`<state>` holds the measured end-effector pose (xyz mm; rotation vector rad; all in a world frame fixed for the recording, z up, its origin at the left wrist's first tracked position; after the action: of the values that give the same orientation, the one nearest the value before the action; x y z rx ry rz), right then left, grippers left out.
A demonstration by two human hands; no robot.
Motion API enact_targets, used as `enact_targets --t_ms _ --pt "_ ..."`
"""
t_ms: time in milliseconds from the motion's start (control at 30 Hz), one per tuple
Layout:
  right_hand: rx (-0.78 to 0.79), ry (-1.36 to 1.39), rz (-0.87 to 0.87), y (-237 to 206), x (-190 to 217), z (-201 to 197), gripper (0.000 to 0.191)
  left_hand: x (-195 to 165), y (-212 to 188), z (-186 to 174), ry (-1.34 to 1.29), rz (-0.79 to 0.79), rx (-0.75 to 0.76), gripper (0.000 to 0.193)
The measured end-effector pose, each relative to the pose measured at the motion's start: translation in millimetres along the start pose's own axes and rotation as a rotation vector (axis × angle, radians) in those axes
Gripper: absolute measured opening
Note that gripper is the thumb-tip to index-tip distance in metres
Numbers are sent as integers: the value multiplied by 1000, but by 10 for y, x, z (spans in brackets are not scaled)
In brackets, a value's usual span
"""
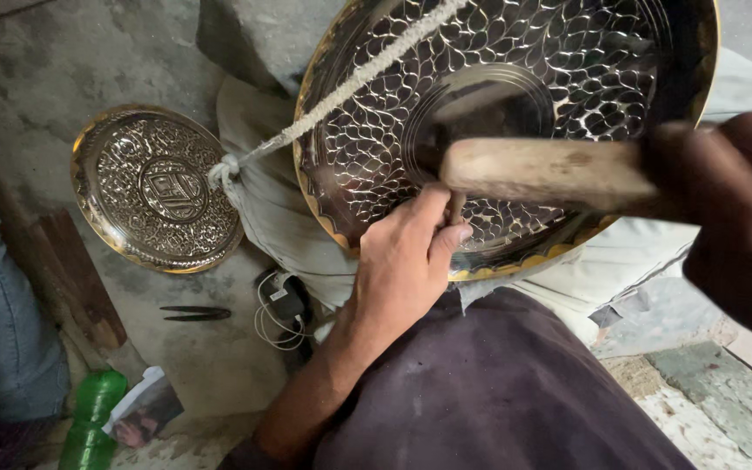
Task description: The person sits on the floor holding a small punch against a decorative brass tray and strikes it repeatedly with a wooden mallet, working the patterned surface. The person repositions the punch across the tray's center and rim areas while a second finished tray lies beside the work.
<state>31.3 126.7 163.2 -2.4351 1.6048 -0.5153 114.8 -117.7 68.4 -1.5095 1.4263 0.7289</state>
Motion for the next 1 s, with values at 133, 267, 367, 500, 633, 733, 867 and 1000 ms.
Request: enact_targets --t_ms 133,267,367,500,633,733,867,1000 --pt "54 -184 -47 -1 -44 17 53 7 -3 -7 -65 65 -39 33" --pt "7 69 -17 -70 -141 132 57 18 -3 -7 -63 53 -16 32" --pt "-62 486 53 -84 -185 248 59 22 5 -2 -66 53 -7 32" --pt "55 235 17 -16 -195 264 49 23 5 -10 -85 95 -31 33" --pt "-35 56 -72 -6 -121 149 57 37 4 -10 -30 68 0 33" --pt "53 -63 -40 -27 -65 120 50 50 8 4 -45 65 12 35" --pt "65 -125 -24 -22 -23 115 58 63 7 13 -41 56 21 36" --pt "36 -108 -23 -18 12 95 64 56 -1 1 -40 83 7 41"
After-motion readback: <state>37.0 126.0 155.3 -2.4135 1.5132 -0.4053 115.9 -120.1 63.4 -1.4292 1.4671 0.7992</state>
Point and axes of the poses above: each hand's wrist, its own y-axis towards the middle knuckle, its own z-axis out of the palm, x = y × z, the point moved 1 cm from there along y, towards the middle knuckle
